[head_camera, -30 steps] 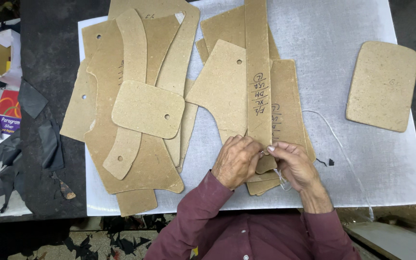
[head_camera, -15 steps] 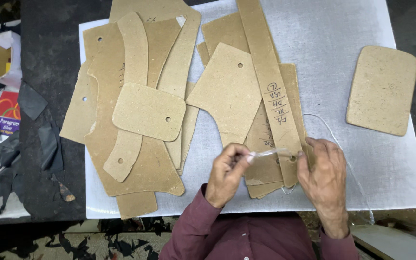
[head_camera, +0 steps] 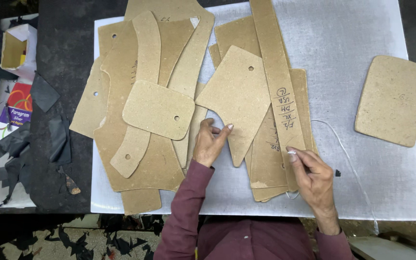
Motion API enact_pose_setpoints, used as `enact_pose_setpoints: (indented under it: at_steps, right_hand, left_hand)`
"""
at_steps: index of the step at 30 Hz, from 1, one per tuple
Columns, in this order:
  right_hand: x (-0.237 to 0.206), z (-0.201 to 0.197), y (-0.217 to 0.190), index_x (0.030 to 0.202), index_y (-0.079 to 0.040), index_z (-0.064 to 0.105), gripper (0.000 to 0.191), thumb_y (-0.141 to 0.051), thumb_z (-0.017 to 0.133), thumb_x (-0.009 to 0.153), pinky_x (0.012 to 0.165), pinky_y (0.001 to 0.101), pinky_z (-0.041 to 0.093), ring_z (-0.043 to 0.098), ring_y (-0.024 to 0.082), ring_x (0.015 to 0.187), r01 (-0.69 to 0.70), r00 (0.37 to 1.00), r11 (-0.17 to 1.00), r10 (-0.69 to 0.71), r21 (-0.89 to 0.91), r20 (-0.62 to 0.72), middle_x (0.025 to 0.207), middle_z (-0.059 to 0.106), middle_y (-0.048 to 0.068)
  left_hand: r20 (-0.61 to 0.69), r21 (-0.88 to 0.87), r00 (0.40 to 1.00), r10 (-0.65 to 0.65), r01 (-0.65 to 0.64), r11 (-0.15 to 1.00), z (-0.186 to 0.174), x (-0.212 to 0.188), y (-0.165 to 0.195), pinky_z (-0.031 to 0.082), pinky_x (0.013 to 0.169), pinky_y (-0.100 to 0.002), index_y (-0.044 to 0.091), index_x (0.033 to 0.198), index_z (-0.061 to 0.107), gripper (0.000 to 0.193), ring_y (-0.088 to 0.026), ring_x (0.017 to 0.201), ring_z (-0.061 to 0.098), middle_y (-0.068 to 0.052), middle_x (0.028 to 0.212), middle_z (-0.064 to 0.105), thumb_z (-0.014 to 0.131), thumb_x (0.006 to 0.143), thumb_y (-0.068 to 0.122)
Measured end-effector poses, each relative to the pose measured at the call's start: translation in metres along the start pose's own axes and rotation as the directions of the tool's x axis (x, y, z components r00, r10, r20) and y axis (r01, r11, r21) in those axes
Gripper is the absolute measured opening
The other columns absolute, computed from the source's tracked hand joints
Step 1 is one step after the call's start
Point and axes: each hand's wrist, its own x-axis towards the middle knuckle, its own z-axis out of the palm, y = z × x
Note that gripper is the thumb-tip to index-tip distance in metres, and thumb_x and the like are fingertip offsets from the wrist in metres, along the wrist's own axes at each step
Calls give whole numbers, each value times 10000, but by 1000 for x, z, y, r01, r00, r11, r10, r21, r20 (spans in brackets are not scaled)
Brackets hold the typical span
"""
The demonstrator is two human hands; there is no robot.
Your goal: The person sorts and stacks various cardboard pieces on a table, aligning them and occasionally writing on them with a pen. The person also threads a white string through pre-punched holes in the stacked pieces.
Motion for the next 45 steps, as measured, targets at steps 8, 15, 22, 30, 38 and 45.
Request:
enact_pose_setpoints:
  at_steps: [8, 15, 22, 30, 38, 45]
  right_hand:
    - [5, 6, 8, 1397, 0, 577, 419, -101, 615, 992, 855, 255, 621, 739, 158, 976, -217, 967, 922, 247, 320, -59, 1048, 760, 126]
    - [5, 4, 26, 1182, 52, 647, 210, -53, 636, 1001, 854, 253, 593, 738, 155, 982, -224, 957, 875, 280, 430, -72, 1037, 765, 147]
    - [2, 0, 37, 1196, 47, 664, 204, -8, 616, 1006, 457, 217, 395, 501, 49, 548, -263, 936, 840, 342, 474, -88, 883, 718, 153]
    - [4, 1, 18, 1138, 28, 620, 150, -40, 591, 1007, 435, 200, 375, 479, 35, 512, -279, 899, 767, 420, 578, -124, 934, 738, 114]
    - [5, 1, 6, 1140, 23, 685, 209, -79, 703, 959, 454, 186, 404, 540, 34, 552, -288, 906, 800, 406, 526, -121, 937, 760, 94]
    - [4, -3, 7, 1093, 20, 701, 175, -80, 706, 949, 448, 201, 410, 552, 54, 544, -343, 889, 729, 455, 593, -46, 870, 735, 76]
  left_hand:
    - [-50, -327, 998, -48, 29, 945, 32, 28, 16, 617, 592, -386, -131, 1321, 404, 726, -257, 704, 725, -241, 868, 719, 803, 785, 153]
    - [-154, -8, 884, 442, -448, 894, -30, -12, 49, 645, 697, -353, 51, 1183, 541, 186, -223, 835, 727, -161, 993, 731, 627, 1020, 24]
    - [-20, 588, 208, 978, -789, 180, -49, 55, 59, 579, 997, -465, 87, 1234, 575, 261, -297, 1104, 690, -108, 1254, 701, 647, 998, 4]
    - [30, 522, 625, 780, -675, 521, -18, 53, 75, 553, 848, -403, 12, 1332, 583, 346, -252, 942, 635, -170, 1181, 674, 706, 1033, 134]
    - [337, 594, 776, 532, -614, 519, 79, -23, 30, 546, 856, -529, -92, 1272, 519, 898, -407, 993, 601, -268, 1165, 571, 833, 675, 503]
    - [430, 672, 474, 768, -736, 78, 68, -30, 44, 647, 751, -398, -124, 1222, 657, 344, -330, 946, 694, -258, 1095, 667, 708, 912, 15]
